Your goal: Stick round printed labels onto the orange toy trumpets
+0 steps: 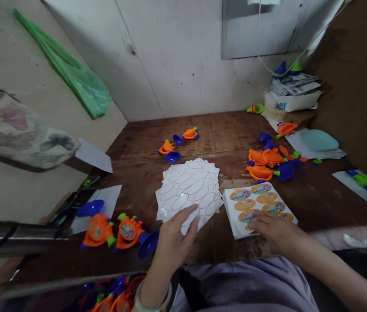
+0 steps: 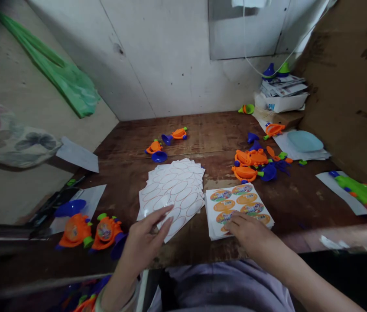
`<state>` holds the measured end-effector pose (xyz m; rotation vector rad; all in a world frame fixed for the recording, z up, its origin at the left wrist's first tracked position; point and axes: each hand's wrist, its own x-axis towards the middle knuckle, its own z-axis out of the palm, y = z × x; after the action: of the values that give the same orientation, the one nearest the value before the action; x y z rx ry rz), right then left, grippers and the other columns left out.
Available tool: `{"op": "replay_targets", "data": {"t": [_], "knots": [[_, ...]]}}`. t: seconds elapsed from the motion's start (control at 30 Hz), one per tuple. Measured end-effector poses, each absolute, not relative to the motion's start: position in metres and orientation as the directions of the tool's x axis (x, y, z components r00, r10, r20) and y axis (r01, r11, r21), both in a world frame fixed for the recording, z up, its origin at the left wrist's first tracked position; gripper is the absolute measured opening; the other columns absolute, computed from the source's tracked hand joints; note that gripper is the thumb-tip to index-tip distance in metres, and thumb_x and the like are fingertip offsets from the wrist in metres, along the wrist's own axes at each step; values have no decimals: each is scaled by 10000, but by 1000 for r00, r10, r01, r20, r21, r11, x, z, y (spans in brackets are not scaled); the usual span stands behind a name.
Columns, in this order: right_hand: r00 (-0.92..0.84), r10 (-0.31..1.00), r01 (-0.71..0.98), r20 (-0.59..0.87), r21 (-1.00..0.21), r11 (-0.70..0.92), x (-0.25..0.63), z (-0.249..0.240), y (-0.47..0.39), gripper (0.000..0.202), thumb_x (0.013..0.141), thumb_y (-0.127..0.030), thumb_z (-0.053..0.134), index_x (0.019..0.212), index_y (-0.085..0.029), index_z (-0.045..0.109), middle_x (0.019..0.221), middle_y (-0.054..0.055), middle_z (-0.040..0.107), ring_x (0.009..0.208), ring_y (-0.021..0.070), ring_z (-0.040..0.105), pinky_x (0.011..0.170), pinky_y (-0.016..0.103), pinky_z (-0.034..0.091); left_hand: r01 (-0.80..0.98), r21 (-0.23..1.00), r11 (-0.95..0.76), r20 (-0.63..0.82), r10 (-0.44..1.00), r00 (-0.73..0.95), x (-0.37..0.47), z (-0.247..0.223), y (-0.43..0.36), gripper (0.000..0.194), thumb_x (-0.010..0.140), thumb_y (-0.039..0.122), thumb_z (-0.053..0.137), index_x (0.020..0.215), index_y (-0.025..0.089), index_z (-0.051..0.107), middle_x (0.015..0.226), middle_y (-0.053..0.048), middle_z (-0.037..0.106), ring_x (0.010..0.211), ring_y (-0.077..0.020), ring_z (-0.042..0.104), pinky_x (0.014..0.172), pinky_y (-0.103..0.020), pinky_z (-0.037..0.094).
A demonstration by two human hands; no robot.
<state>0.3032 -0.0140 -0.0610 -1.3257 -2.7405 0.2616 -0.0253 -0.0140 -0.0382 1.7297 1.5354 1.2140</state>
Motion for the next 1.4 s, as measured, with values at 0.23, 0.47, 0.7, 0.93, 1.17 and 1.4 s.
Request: {"op": "replay_targets", "data": {"t": [0.23,0.47,0.7,0.93,1.17,1.4], "knots": [[-455,881,688,130,-577,440,313,-46,-5,326,1013,-179,570,902,-297,854,843,31,878,789,247,848,737,333,672,116,955,273,-284,954,98,29,-33,1,713,853,653,808,1354,152,731,733,-60,818,693,-252,799,662,-342,629],[-498,694,314,520,-638,703,312,-16,-13,240,1105,-292,643,1120,-361,872,950,4,902,959,219,861,949,383,676,-257,808,531,-469,842,266,44,-31,9,940,846,841,713,1504,173,648,794,-66,827,693,-260,795,643,-352,621],[-245,799,463,550,-658,595,296,-26,-15,359,1021,-638,690,1281,-437,835,1667,67,602,1612,378,468,1266,642,443,-250,930,270,-266,963,49,33,-24,-4,364,761,401,972,1085,259,887,840,3,820,688,-120,687,688,-220,584],[-76,995,111,69,-991,77,260,-24,-6,423,924,-524,838,1304,-337,826,1156,60,821,971,225,801,805,362,702,-117,992,52,-49,998,26,24,-13,-14,428,839,384,898,1242,250,848,1077,-66,880,777,-171,763,667,-248,641],[-4,854,476,520,-750,459,255,-7,-1,265,912,-141,784,1071,-337,863,912,-13,821,809,171,763,736,254,633,88,988,-129,141,978,-152,23,-2,-14,184,794,207,865,978,217,861,790,-20,843,678,-160,788,664,-209,632],[-147,712,807,687,-332,487,247,10,2,206,1030,-207,650,1091,-226,846,1053,130,730,909,277,720,754,405,616,48,981,-190,196,958,-210,32,7,-16,58,812,216,835,756,206,848,624,-10,780,506,-132,673,505,-182,518]]}}
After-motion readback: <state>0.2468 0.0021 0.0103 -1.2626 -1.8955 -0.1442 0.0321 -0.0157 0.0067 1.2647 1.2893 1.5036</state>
